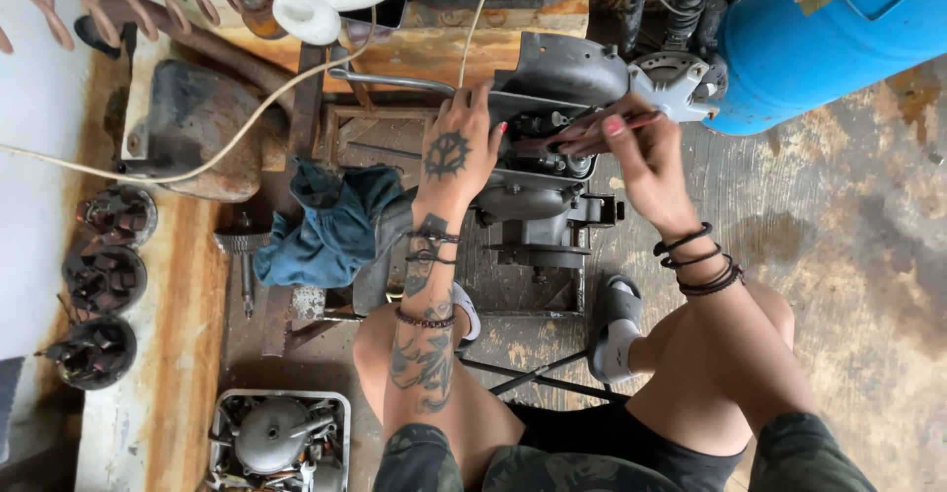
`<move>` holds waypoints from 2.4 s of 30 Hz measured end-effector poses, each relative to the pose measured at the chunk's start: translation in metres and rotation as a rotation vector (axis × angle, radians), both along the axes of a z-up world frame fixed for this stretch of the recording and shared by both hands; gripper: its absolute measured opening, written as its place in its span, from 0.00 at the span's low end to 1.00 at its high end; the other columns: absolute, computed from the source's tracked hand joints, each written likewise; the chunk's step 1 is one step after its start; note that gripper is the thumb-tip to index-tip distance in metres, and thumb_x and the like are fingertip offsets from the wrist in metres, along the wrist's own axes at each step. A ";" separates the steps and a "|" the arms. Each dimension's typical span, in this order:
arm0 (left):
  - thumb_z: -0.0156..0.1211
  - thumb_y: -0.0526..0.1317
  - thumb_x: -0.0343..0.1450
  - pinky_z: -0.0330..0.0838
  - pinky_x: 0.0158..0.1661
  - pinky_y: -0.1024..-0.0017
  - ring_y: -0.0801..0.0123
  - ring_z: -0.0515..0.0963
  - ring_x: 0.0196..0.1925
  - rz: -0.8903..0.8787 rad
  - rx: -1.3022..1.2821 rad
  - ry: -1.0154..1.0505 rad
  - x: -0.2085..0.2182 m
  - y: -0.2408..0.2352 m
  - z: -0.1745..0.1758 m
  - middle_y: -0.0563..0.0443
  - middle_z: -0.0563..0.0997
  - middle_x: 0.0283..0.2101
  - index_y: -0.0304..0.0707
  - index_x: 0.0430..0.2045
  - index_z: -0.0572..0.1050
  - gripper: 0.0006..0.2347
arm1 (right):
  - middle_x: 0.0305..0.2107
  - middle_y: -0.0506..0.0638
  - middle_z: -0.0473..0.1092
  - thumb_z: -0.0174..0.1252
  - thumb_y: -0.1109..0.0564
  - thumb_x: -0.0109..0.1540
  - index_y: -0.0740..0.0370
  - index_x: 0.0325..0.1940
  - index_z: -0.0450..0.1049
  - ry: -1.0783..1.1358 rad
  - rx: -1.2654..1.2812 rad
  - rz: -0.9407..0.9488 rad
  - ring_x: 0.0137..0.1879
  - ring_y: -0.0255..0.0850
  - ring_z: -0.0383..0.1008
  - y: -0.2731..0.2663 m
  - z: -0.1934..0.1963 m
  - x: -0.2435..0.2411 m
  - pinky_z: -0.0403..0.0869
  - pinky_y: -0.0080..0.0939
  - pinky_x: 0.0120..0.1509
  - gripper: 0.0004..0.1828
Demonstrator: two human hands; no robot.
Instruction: The person uses a wire brush to scrub the interior and exterior surfaces of a disassembled engine block. They hold the engine steady with one hand while vigorously brushing various crevices and metal surfaces with the other.
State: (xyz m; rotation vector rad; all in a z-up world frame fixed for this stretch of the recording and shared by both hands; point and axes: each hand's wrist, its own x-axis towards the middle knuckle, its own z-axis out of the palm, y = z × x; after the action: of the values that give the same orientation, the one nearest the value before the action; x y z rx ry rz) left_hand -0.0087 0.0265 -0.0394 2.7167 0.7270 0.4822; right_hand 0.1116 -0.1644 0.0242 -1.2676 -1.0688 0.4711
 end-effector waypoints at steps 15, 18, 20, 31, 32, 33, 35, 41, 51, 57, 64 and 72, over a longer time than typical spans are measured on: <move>0.56 0.41 0.76 0.80 0.46 0.49 0.46 0.81 0.53 -0.002 0.041 0.000 -0.001 -0.008 0.006 0.35 0.77 0.51 0.34 0.61 0.64 0.19 | 0.46 0.76 0.72 0.42 0.67 0.74 0.75 0.43 0.66 -0.165 -0.082 0.165 0.55 0.63 0.78 -0.008 0.018 0.015 0.75 0.54 0.61 0.09; 0.56 0.41 0.76 0.80 0.45 0.49 0.46 0.80 0.53 -0.010 0.040 -0.009 -0.002 -0.008 0.010 0.35 0.77 0.50 0.34 0.60 0.64 0.19 | 0.46 0.75 0.72 0.41 0.68 0.74 0.74 0.43 0.66 -0.186 -0.080 0.136 0.56 0.63 0.77 -0.013 0.025 0.021 0.74 0.55 0.63 0.09; 0.56 0.41 0.76 0.80 0.45 0.49 0.46 0.80 0.53 -0.016 0.036 -0.012 -0.001 -0.010 0.011 0.34 0.77 0.50 0.33 0.60 0.64 0.19 | 0.45 0.75 0.71 0.42 0.69 0.74 0.75 0.42 0.66 -0.217 -0.081 0.117 0.56 0.65 0.77 -0.012 0.022 0.018 0.74 0.56 0.63 0.09; 0.58 0.42 0.76 0.80 0.46 0.49 0.45 0.80 0.53 -0.017 0.022 0.002 -0.002 -0.011 0.016 0.33 0.77 0.51 0.32 0.60 0.64 0.20 | 0.36 0.65 0.78 0.51 0.70 0.69 0.73 0.39 0.70 -0.443 -0.202 0.110 0.42 0.57 0.81 -0.001 0.053 -0.019 0.76 0.50 0.51 0.05; 0.58 0.42 0.76 0.80 0.46 0.49 0.45 0.80 0.53 -0.014 0.021 0.002 -0.002 -0.011 0.015 0.33 0.77 0.51 0.32 0.60 0.64 0.20 | 0.36 0.65 0.78 0.51 0.70 0.69 0.73 0.39 0.70 -0.443 -0.202 0.112 0.42 0.57 0.81 0.002 0.046 -0.019 0.76 0.50 0.51 0.05; 0.58 0.42 0.76 0.80 0.46 0.50 0.45 0.81 0.53 -0.007 0.042 0.000 -0.002 -0.011 0.014 0.33 0.77 0.51 0.32 0.60 0.65 0.20 | 0.34 0.65 0.77 0.53 0.69 0.69 0.73 0.39 0.71 -0.482 -0.189 0.098 0.41 0.58 0.81 0.004 0.040 -0.019 0.76 0.50 0.49 0.04; 0.58 0.42 0.76 0.80 0.46 0.50 0.46 0.81 0.53 -0.008 0.063 -0.005 0.000 -0.012 0.012 0.33 0.77 0.50 0.32 0.60 0.65 0.20 | 0.33 0.64 0.76 0.54 0.69 0.69 0.73 0.39 0.71 -0.525 -0.177 0.075 0.40 0.58 0.80 0.004 0.037 -0.018 0.76 0.49 0.47 0.04; 0.59 0.41 0.75 0.81 0.45 0.51 0.44 0.81 0.52 -0.011 0.077 0.014 0.000 -0.010 0.012 0.33 0.77 0.50 0.32 0.61 0.64 0.20 | 0.35 0.60 0.78 0.52 0.68 0.68 0.70 0.38 0.73 -0.533 -0.198 0.099 0.40 0.56 0.79 -0.002 0.044 -0.017 0.73 0.49 0.46 0.05; 0.61 0.40 0.74 0.81 0.45 0.51 0.45 0.81 0.52 -0.008 0.085 0.031 0.001 -0.010 0.013 0.33 0.78 0.49 0.32 0.60 0.64 0.21 | 0.39 0.70 0.75 0.50 0.76 0.65 0.79 0.44 0.73 -0.539 -0.190 0.147 0.45 0.64 0.79 -0.004 0.053 -0.023 0.78 0.53 0.45 0.07; 0.62 0.39 0.74 0.81 0.44 0.52 0.46 0.82 0.51 -0.006 0.093 0.034 0.000 -0.010 0.010 0.33 0.77 0.50 0.33 0.60 0.64 0.21 | 0.45 0.70 0.73 0.51 0.77 0.65 0.78 0.47 0.73 -0.527 -0.081 0.043 0.48 0.63 0.79 -0.006 0.029 -0.013 0.81 0.54 0.46 0.08; 0.63 0.39 0.73 0.82 0.43 0.52 0.46 0.81 0.51 -0.002 0.110 0.041 0.001 -0.010 0.011 0.33 0.77 0.49 0.33 0.60 0.64 0.22 | 0.41 0.68 0.73 0.49 0.72 0.70 0.78 0.49 0.69 -0.259 -0.010 -0.067 0.47 0.59 0.80 -0.004 0.024 -0.007 0.82 0.48 0.45 0.04; 0.62 0.36 0.73 0.79 0.41 0.53 0.45 0.79 0.51 -0.029 0.071 -0.054 0.000 -0.007 0.003 0.35 0.77 0.52 0.33 0.61 0.63 0.22 | 0.44 0.61 0.73 0.51 0.64 0.74 0.74 0.50 0.67 -0.205 -0.056 -0.122 0.42 0.46 0.77 -0.005 0.018 0.008 0.78 0.36 0.42 0.06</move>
State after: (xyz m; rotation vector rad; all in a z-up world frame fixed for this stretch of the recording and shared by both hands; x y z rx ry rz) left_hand -0.0085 0.0193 -0.0364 2.7636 0.6681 0.5832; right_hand 0.1200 -0.1693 0.0419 -1.4455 -1.1472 0.2841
